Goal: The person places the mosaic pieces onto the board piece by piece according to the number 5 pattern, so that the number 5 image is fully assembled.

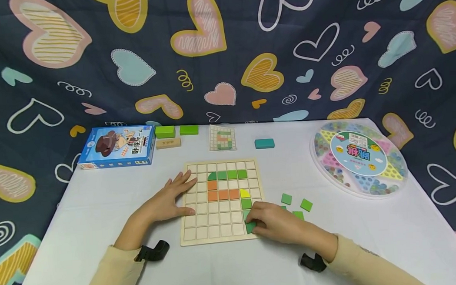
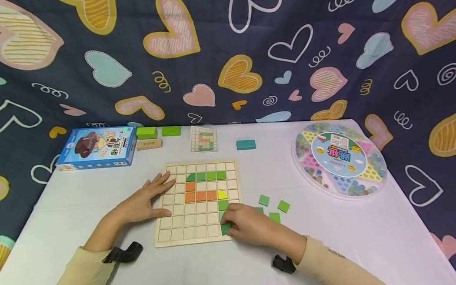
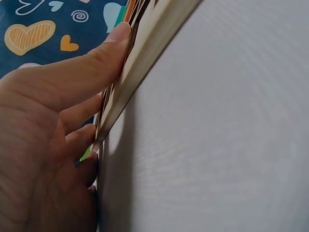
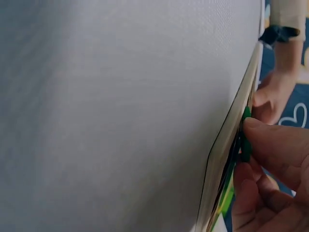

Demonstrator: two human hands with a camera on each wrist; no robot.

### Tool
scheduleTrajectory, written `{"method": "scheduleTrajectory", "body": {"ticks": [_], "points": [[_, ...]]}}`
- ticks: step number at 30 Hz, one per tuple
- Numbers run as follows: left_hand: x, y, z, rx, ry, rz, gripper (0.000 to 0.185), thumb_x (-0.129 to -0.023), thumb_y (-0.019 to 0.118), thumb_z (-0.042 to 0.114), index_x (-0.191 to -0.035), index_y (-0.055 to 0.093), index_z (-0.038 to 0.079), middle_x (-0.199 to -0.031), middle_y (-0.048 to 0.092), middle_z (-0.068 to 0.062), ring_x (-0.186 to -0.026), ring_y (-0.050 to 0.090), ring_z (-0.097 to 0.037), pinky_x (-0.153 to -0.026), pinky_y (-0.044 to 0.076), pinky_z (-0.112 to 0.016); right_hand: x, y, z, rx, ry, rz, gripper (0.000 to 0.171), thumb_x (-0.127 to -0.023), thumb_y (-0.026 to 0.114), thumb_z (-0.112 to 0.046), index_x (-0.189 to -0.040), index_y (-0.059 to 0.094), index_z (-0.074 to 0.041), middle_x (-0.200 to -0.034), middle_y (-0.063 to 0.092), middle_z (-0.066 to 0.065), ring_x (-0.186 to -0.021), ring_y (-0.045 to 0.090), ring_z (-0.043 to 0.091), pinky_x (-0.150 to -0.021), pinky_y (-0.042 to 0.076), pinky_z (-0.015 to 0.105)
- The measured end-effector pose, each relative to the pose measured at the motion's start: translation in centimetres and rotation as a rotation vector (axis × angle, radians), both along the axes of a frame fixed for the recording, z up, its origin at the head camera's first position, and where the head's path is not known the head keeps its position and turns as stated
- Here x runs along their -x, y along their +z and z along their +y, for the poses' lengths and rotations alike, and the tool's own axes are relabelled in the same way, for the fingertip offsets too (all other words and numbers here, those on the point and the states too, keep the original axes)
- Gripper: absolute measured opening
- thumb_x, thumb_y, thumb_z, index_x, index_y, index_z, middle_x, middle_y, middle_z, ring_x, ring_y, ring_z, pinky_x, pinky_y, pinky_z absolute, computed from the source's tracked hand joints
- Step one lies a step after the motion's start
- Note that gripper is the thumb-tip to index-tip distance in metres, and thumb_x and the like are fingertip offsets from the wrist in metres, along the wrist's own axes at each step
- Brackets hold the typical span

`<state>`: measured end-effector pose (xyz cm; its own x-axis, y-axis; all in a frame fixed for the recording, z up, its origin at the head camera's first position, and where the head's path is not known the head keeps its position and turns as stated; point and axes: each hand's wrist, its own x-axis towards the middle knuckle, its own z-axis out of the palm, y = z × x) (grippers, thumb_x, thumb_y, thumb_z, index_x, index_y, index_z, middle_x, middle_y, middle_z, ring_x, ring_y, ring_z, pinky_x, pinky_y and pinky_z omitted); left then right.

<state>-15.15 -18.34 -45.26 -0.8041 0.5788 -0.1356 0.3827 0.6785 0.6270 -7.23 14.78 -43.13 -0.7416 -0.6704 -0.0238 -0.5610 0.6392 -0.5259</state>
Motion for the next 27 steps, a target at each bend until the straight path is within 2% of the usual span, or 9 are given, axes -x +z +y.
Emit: {"method": "scheduleTrajectory", "body": {"ticks": [5, 13, 16, 19, 22, 24, 27], "points": [[0.1, 0.1, 0.1, 0.009, 0.003, -0.015, 0.094, -0.072, 0.078, 0.047, -0.148, 0.034, 0.014, -0.159, 0.013, -0.01, -0.147, 0.005, -0.034, -0.117, 0.004, -0.056, 0.0, -0.1, -0.4, -0.014, 0.009, 0.026, 0.018, -0.084, 0.072, -0.016, -0.101, 0.07, -0.013, -0.095, 0.059, -0.008, -0.078, 0.051, 0.001, -0.072, 0.049, 0.015], [0.1, 0.3, 0.2, 0.007, 0.004, -0.017, 0.094, -0.072, 0.078, 0.045, -0.148, 0.033, 0.014, -0.16, 0.012, -0.01, -0.147, 0.005, -0.034, -0.117, 0.003, -0.055, 0.1, 0.1, 0.3, 0.063, -0.038, -0.046, 0.027, -0.085, 0.071, -0.018, -0.11, 0.065, -0.011, -0.095, 0.059, -0.006, -0.081, 0.052, 0.004, -0.071, 0.048, 0.016], [0.0, 0.3, 0.2, 0.003, 0.007, -0.019, 0.094, -0.072, 0.078, 0.045, -0.148, 0.034, 0.014, -0.159, 0.013, -0.01, -0.147, 0.005, -0.035, -0.117, 0.003, -0.056, 0.3, 0.4, 2.0, 0.096, -0.121, 0.01, 0.028, -0.083, 0.072, -0.019, -0.11, 0.065, -0.011, -0.099, 0.061, -0.005, -0.086, 0.056, 0.006, -0.075, 0.051, 0.022], [0.0, 0.2, 0.2, 0.004, 0.003, -0.017, 0.094, -0.072, 0.078, 0.045, -0.148, 0.034, 0.013, -0.159, 0.012, -0.01, -0.147, 0.005, -0.035, -0.117, 0.003, -0.056, 0.6, 0.4, 4.4, 0.086, -0.279, 0.06, 0.031, -0.082, 0.074, -0.016, -0.11, 0.065, -0.009, -0.104, 0.063, -0.002, -0.093, 0.06, 0.011, -0.08, 0.053, 0.03], [0.0, 0.1, 0.3, 0.006, 0.001, -0.013, 0.094, -0.071, 0.078, 0.046, -0.148, 0.034, 0.013, -0.159, 0.013, -0.011, -0.147, 0.005, -0.035, -0.117, 0.003, -0.056, 0.8, 0.1, 6.9, 0.022, -0.425, 0.035, 0.033, -0.08, 0.075, -0.016, -0.111, 0.065, -0.008, -0.104, 0.062, 0.001, -0.094, 0.061, 0.016, -0.081, 0.053, 0.036], [0.0, 0.0, 0.2, 0.007, 0.003, -0.014, 0.094, -0.071, 0.078, 0.046, -0.148, 0.034, 0.013, -0.159, 0.013, -0.011, -0.147, 0.005, -0.035, -0.117, 0.003, -0.056, 1.1, -0.3, 8.1, -0.015, -0.467, -0.007, 0.032, -0.08, 0.075, -0.015, -0.11, 0.065, -0.007, -0.104, 0.062, 0.002, -0.095, 0.06, 0.019, -0.081, 0.052, 0.039], [0.0, 0.1, 0.2, 0.008, 0.008, -0.019, 0.093, -0.072, 0.079, 0.045, -0.148, 0.035, 0.013, -0.159, 0.013, -0.01, -0.147, 0.005, -0.035, -0.117, 0.003, -0.056, 1.5, -0.6, 8.9, -0.058, -0.468, -0.03, 0.028, -0.082, 0.073, -0.015, -0.108, 0.066, -0.009, -0.102, 0.061, 0.001, -0.094, 0.06, 0.02, -0.081, 0.052, 0.04]]}}
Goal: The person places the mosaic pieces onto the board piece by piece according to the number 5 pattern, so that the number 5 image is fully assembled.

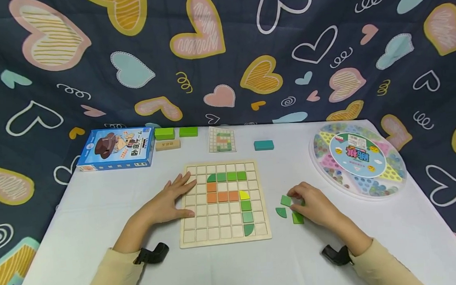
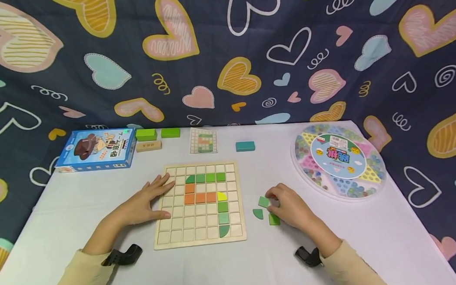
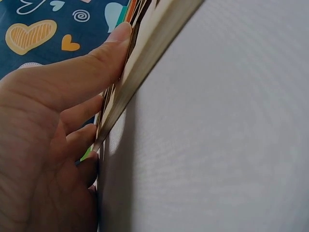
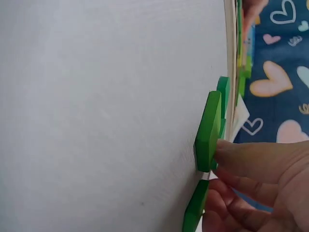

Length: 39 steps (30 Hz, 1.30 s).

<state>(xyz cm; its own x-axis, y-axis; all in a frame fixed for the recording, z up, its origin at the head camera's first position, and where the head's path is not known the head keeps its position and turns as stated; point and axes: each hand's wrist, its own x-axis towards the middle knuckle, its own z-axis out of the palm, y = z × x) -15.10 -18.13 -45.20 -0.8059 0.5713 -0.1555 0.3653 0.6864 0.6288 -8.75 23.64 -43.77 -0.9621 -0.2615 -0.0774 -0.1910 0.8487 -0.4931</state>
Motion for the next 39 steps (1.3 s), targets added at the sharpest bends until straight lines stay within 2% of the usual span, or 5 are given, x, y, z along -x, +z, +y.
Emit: {"method": "scheduleTrajectory", "body": {"ticks": [14, 20, 26, 34, 39], "points": [[0.4, -0.4, 0.1, 0.007, -0.011, 0.006, 0.094, -0.072, 0.078, 0.046, -0.148, 0.033, 0.014, -0.159, 0.013, -0.011, -0.147, 0.005, -0.035, -0.117, 0.004, -0.056, -0.1, 0.9, -2.5, -0.083, 0.055, 0.08, 0.024, -0.081, 0.074, -0.014, -0.104, 0.066, -0.011, -0.099, 0.062, -0.002, -0.093, 0.06, 0.015, -0.081, 0.053, 0.037], [0.6, -0.2, 0.4, -0.005, -0.015, 0.017, 0.093, -0.072, 0.079, 0.044, -0.148, 0.034, 0.013, -0.159, 0.013, -0.012, -0.147, 0.006, -0.035, -0.117, 0.004, -0.056, -1.8, 1.9, -7.2, 0.069, 0.284, 0.116, 0.025, -0.082, 0.073, -0.021, -0.107, 0.068, -0.014, -0.104, 0.063, -0.006, -0.094, 0.059, 0.008, -0.081, 0.053, 0.029], [0.4, -0.4, 0.4, -0.008, -0.017, 0.013, 0.093, -0.072, 0.078, 0.044, -0.148, 0.034, 0.013, -0.159, 0.013, -0.011, -0.146, 0.005, -0.036, -0.117, 0.003, -0.056, -2.2, 1.1, -10.9, 0.004, 0.426, 0.06, 0.024, -0.083, 0.073, -0.024, -0.105, 0.07, -0.015, -0.099, 0.062, -0.007, -0.087, 0.055, 0.004, -0.076, 0.05, 0.021], [0.2, -0.3, 0.0, -0.006, -0.011, 0.016, 0.093, -0.072, 0.078, 0.045, -0.148, 0.034, 0.014, -0.159, 0.013, -0.011, -0.147, 0.005, -0.035, -0.117, 0.003, -0.056, -2.1, 1.0, -11.4, -0.001, 0.434, 0.054, 0.032, -0.081, 0.075, -0.027, -0.109, 0.068, -0.013, -0.104, 0.062, -0.005, -0.095, 0.056, 0.008, -0.083, 0.051, 0.024], [0.1, -0.2, -0.2, 0.002, 0.0, -0.006, 0.094, -0.072, 0.078, 0.045, -0.149, 0.032, 0.016, -0.16, 0.012, -0.009, -0.147, 0.003, -0.033, -0.118, 0.003, -0.054, -2.8, 1.8, -7.6, 0.038, 0.3, 0.08, 0.039, -0.082, 0.074, -0.028, -0.116, 0.064, -0.012, -0.109, 0.062, -0.005, -0.099, 0.057, 0.009, -0.086, 0.051, 0.031]]}}
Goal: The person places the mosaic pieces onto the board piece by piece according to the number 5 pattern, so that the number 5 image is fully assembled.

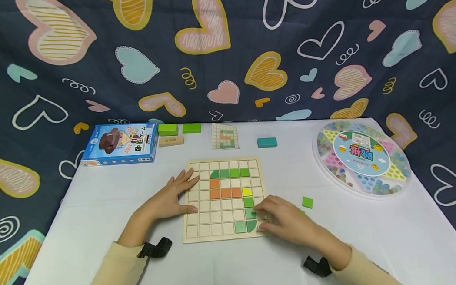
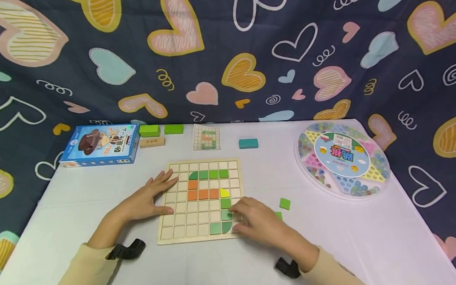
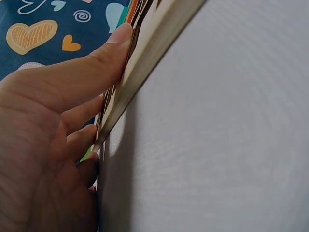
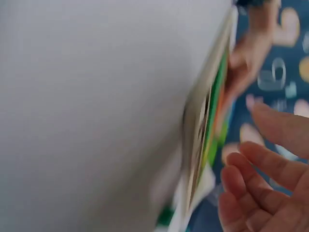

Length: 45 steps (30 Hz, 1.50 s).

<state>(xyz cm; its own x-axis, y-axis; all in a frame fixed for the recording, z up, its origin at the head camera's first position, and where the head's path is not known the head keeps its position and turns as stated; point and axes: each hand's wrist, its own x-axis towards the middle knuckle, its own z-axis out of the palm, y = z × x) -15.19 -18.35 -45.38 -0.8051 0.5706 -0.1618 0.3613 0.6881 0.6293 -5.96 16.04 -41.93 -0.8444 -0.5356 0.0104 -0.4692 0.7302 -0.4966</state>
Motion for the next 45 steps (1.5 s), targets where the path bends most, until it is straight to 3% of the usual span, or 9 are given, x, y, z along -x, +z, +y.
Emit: {"method": "scheduleTrajectory", "body": {"ticks": [5, 8, 12, 16, 22, 26, 29, 39, 45], "points": [[0.1, 0.2, 0.0, 0.011, 0.0, 0.0, 0.095, -0.072, 0.078, 0.046, -0.149, 0.032, 0.016, -0.16, 0.011, -0.008, -0.147, 0.002, -0.032, -0.118, 0.003, -0.053, -1.3, -0.1, 5.5, -0.043, -0.218, -0.001, 0.035, -0.078, 0.077, -0.017, -0.112, 0.066, -0.013, -0.106, 0.063, -0.006, -0.098, 0.061, 0.012, -0.084, 0.053, 0.035], [0.1, 0.3, -0.1, 0.008, -0.006, 0.014, 0.095, -0.072, 0.078, 0.046, -0.149, 0.032, 0.015, -0.159, 0.012, -0.01, -0.147, 0.003, -0.034, -0.118, 0.004, -0.054, -1.7, -0.6, 7.4, -0.092, -0.265, -0.001, 0.034, -0.076, 0.078, -0.011, -0.108, 0.067, -0.011, -0.103, 0.063, -0.004, -0.097, 0.062, 0.014, -0.082, 0.054, 0.036], [0.0, 0.3, -0.1, -0.004, -0.02, 0.031, 0.095, -0.072, 0.078, 0.045, -0.148, 0.032, 0.012, -0.159, 0.013, -0.013, -0.146, 0.005, -0.036, -0.117, 0.004, -0.056, -1.6, -1.2, 8.1, -0.138, -0.226, 0.07, 0.029, -0.073, 0.078, -0.006, -0.101, 0.068, -0.01, -0.096, 0.061, -0.003, -0.088, 0.061, 0.012, -0.076, 0.055, 0.033], [0.0, 0.2, 0.0, -0.007, -0.022, 0.019, 0.095, -0.072, 0.078, 0.045, -0.149, 0.032, 0.013, -0.159, 0.012, -0.012, -0.146, 0.005, -0.036, -0.117, 0.004, -0.055, -1.4, -0.6, 7.1, -0.105, -0.193, 0.108, 0.028, -0.074, 0.078, -0.007, -0.099, 0.068, -0.013, -0.094, 0.063, -0.007, -0.083, 0.059, 0.006, -0.072, 0.054, 0.028], [0.1, 0.2, -0.1, -0.008, -0.02, 0.026, 0.094, -0.073, 0.078, 0.045, -0.149, 0.032, 0.013, -0.159, 0.013, -0.012, -0.146, 0.005, -0.036, -0.117, 0.004, -0.056, -0.9, 0.5, 1.8, 0.06, -0.01, 0.041, 0.026, -0.082, 0.073, -0.015, -0.108, 0.068, -0.014, -0.103, 0.064, -0.008, -0.087, 0.058, 0.005, -0.077, 0.053, 0.025], [0.1, 0.2, -0.1, -0.017, -0.029, 0.031, 0.094, -0.073, 0.077, 0.045, -0.148, 0.033, 0.012, -0.159, 0.012, -0.012, -0.146, 0.005, -0.036, -0.117, 0.004, -0.057, -0.4, 0.1, -2.3, 0.044, 0.122, -0.002, 0.025, -0.085, 0.071, -0.022, -0.109, 0.069, -0.014, -0.102, 0.063, -0.008, -0.084, 0.054, 0.001, -0.074, 0.05, 0.019], [0.0, 0.1, -0.1, -0.024, -0.028, 0.028, 0.093, -0.073, 0.077, 0.046, -0.148, 0.033, 0.012, -0.159, 0.013, -0.012, -0.146, 0.006, -0.036, -0.116, 0.004, -0.058, 0.1, -0.3, -4.6, -0.006, 0.17, -0.005, 0.025, -0.086, 0.07, -0.025, -0.108, 0.07, -0.015, -0.101, 0.063, -0.007, -0.086, 0.055, 0.001, -0.074, 0.05, 0.017], [-0.1, 0.3, -0.1, -0.023, -0.015, 0.029, 0.092, -0.073, 0.078, 0.044, -0.148, 0.034, 0.013, -0.159, 0.013, -0.012, -0.146, 0.006, -0.036, -0.117, 0.004, -0.057, 1.0, -0.6, -6.9, -0.088, 0.196, 0.008, 0.028, -0.083, 0.073, -0.023, -0.109, 0.068, -0.015, -0.1, 0.06, -0.006, -0.089, 0.054, 0.004, -0.077, 0.05, 0.02], [-0.1, 0.3, -0.1, -0.023, -0.019, 0.022, 0.093, -0.073, 0.078, 0.044, -0.148, 0.033, 0.013, -0.159, 0.013, -0.012, -0.146, 0.006, -0.036, -0.117, 0.004, -0.056, 0.7, 0.4, -2.2, 0.016, 0.025, -0.031, 0.04, -0.082, 0.074, -0.025, -0.118, 0.064, -0.011, -0.109, 0.061, -0.004, -0.099, 0.058, 0.011, -0.087, 0.052, 0.032]]}}
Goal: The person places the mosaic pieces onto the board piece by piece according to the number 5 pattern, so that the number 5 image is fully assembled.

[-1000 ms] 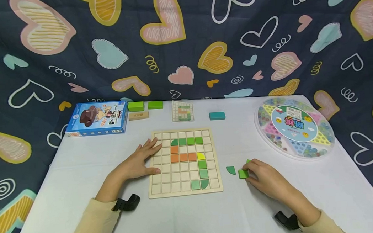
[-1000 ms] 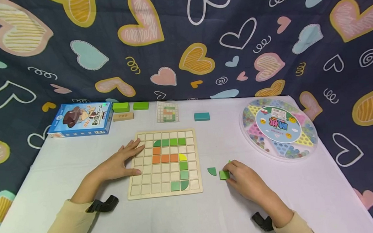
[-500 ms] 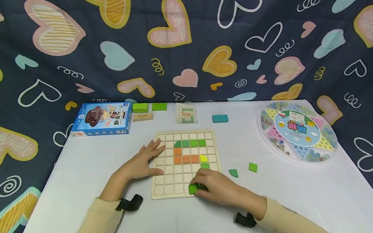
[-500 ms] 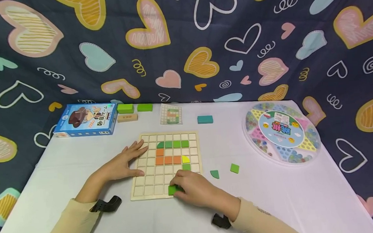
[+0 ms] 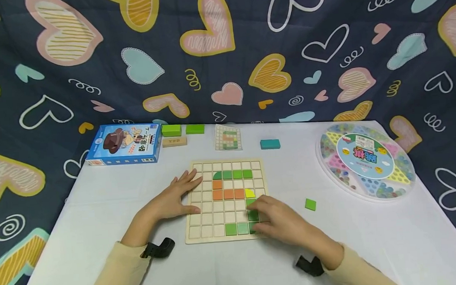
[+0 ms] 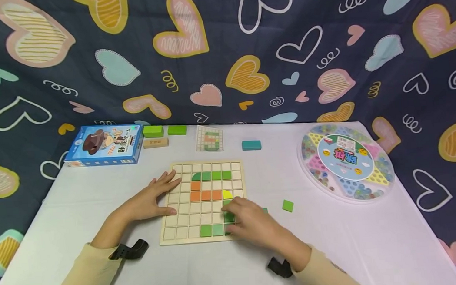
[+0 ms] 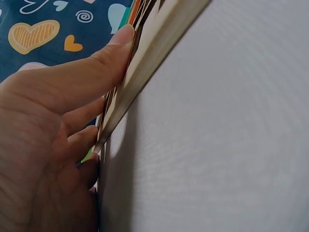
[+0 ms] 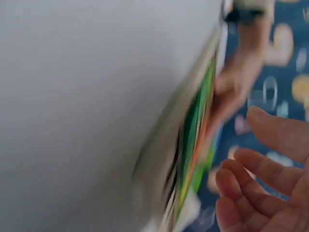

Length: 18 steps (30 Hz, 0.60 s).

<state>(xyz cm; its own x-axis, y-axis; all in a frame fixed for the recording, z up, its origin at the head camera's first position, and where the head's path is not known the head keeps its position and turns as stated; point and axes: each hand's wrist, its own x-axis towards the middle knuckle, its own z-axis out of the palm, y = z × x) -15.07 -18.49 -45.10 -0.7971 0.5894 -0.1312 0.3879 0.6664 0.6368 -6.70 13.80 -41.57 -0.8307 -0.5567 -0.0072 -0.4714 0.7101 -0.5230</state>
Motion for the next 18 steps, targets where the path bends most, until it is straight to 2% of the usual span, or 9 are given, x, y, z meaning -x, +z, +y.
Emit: {"method": "scheduleTrajectory", "body": {"ticks": [3, 6, 10, 13, 18], "points": [[0.1, -0.3, 0.1, 0.004, 0.006, 0.004, 0.094, -0.072, 0.078, 0.045, -0.149, 0.032, 0.014, -0.159, 0.013, -0.011, -0.147, 0.006, -0.035, -0.117, 0.004, -0.056, -0.1, -0.2, 3.8, -0.015, -0.132, -0.001, 0.037, -0.08, 0.075, -0.018, -0.115, 0.065, -0.011, -0.112, 0.062, -0.005, -0.107, 0.059, 0.013, -0.092, 0.051, 0.036], [0.0, -0.2, -0.2, 0.008, 0.014, 0.004, 0.094, -0.072, 0.078, 0.044, -0.149, 0.032, 0.014, -0.159, 0.012, -0.01, -0.147, 0.005, -0.035, -0.117, 0.004, -0.055, 0.1, -0.9, 6.4, -0.041, -0.183, -0.014, 0.036, -0.079, 0.076, -0.015, -0.113, 0.066, -0.012, -0.112, 0.061, -0.005, -0.108, 0.059, 0.015, -0.093, 0.05, 0.038], [0.0, -0.3, -0.3, -0.001, 0.014, 0.0, 0.094, -0.072, 0.078, 0.044, -0.148, 0.032, 0.013, -0.159, 0.012, -0.011, -0.147, 0.005, -0.035, -0.117, 0.004, -0.056, 0.6, -1.8, 8.0, -0.051, -0.118, -0.016, 0.03, -0.081, 0.074, -0.012, -0.11, 0.066, -0.012, -0.111, 0.06, -0.003, -0.103, 0.059, 0.014, -0.088, 0.052, 0.036], [-0.1, -0.4, -0.2, -0.004, 0.009, 0.007, 0.094, -0.072, 0.078, 0.045, -0.148, 0.033, 0.012, -0.159, 0.013, -0.013, -0.146, 0.005, -0.037, -0.117, 0.004, -0.057, 0.9, -2.0, 8.2, -0.058, -0.077, -0.008, 0.025, -0.082, 0.073, -0.012, -0.107, 0.065, -0.013, -0.107, 0.06, -0.005, -0.096, 0.06, 0.01, -0.082, 0.053, 0.03], [0.0, -0.1, 0.0, -0.001, 0.004, -0.003, 0.094, -0.073, 0.078, 0.044, -0.148, 0.032, 0.013, -0.159, 0.012, -0.012, -0.146, 0.005, -0.036, -0.117, 0.003, -0.056, 0.4, -1.0, 7.0, -0.007, -0.084, -0.009, 0.025, -0.082, 0.073, -0.015, -0.106, 0.066, -0.014, -0.103, 0.062, -0.007, -0.09, 0.059, 0.006, -0.078, 0.053, 0.026]]}}
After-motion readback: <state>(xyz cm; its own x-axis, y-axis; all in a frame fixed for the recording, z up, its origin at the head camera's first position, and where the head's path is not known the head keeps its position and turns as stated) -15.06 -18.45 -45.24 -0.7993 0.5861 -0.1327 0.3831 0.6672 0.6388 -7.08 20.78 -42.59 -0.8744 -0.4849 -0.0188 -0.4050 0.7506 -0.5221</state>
